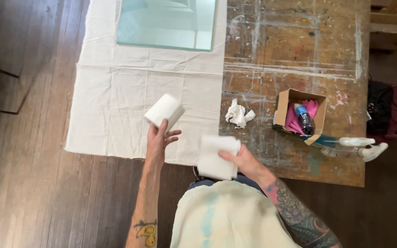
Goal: Cleaning a glass pane using paper towels
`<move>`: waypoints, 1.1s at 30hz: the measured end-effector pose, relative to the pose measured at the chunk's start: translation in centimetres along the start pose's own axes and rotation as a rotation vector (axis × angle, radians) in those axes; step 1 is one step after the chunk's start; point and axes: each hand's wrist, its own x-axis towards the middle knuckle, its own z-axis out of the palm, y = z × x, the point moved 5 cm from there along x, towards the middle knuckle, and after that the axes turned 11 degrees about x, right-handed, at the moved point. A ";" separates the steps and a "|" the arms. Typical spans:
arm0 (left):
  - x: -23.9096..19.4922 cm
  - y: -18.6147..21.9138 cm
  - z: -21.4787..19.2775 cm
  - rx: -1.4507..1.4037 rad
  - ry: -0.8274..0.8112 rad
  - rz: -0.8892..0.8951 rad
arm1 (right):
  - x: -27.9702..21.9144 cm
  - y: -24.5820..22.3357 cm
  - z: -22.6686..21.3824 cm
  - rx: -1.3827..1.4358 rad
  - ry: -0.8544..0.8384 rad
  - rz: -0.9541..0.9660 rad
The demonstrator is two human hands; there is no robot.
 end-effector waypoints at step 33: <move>0.1 -6.0 6.3 0.141 -0.116 0.243 | 7.3 3.2 -1.8 -0.153 0.133 -0.058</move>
